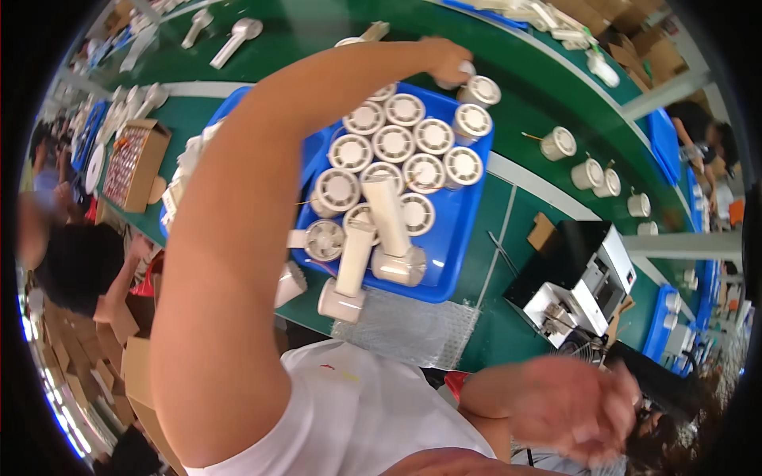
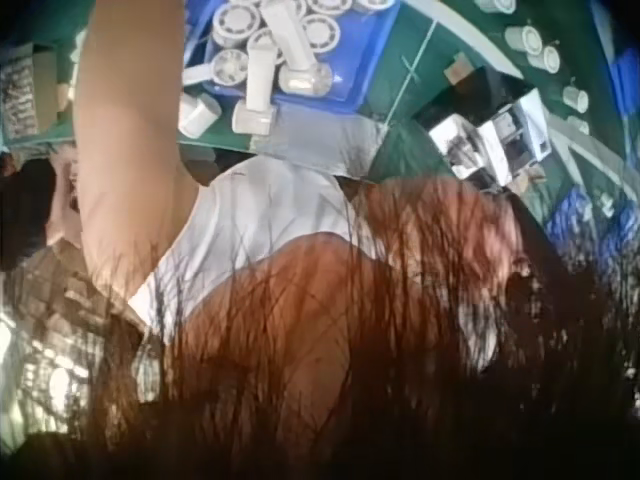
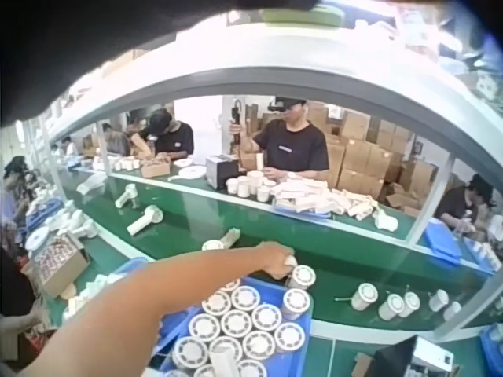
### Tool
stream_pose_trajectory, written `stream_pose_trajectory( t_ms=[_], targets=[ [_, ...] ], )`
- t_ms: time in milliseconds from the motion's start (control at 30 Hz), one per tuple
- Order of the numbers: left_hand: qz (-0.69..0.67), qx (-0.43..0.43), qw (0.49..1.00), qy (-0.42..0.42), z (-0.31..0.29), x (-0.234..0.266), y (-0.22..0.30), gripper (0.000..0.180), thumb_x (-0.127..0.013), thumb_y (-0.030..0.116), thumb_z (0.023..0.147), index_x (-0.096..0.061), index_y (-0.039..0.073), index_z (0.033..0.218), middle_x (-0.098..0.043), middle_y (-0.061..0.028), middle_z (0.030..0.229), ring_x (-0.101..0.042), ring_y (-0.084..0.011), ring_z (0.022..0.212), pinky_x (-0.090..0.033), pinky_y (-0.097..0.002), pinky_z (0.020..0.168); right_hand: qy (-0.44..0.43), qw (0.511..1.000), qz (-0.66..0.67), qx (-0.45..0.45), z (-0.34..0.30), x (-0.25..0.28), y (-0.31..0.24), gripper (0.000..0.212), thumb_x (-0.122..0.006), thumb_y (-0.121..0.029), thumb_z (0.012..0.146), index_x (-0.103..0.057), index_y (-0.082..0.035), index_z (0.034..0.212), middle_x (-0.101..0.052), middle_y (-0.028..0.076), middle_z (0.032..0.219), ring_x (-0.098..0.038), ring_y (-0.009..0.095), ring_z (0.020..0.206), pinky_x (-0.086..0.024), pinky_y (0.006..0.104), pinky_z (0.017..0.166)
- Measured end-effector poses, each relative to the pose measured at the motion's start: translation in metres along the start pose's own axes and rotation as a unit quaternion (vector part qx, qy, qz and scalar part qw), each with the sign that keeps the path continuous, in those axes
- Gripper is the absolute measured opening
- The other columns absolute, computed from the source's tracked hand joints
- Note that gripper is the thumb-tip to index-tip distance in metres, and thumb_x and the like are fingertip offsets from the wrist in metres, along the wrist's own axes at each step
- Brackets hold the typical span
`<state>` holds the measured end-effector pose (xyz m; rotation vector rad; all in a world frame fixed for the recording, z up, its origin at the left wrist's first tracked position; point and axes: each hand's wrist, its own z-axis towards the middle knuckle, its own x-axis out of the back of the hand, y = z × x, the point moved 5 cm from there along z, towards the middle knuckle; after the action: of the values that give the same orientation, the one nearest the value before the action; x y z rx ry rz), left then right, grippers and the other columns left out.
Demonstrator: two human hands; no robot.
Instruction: Assembling handheld electric fans by inserting the motor into the plastic housing and securing it with an electric screwdriver.
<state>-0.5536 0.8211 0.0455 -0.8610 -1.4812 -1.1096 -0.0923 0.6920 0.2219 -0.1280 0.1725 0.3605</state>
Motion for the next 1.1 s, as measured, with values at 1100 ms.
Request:
stream_pose_trajectory(
  t_ms=[1100],
  targets=[
    [-0.915, 0.081, 0.387, 0.081, -0.436, -0.004, 0.230, 0.045, -0.064, 0.033, 0.093, -0.049, 0.009, 0.127, -0.058, -0.0113, 0.124, -0.061, -0.0273, 0.115, -0.054, -0.0458, 0.092, -0.096, 0.694, 0.315, -0.641, -0.138, 0.009, -0.005, 0.041, -0.047, -0.034, 0.104, -0.043, -0.005, 0.133, -0.051, 0.011, 0.097, -0.052, 0.019, 0.062, -0.042, 0.0321, 0.053]
  ],
)
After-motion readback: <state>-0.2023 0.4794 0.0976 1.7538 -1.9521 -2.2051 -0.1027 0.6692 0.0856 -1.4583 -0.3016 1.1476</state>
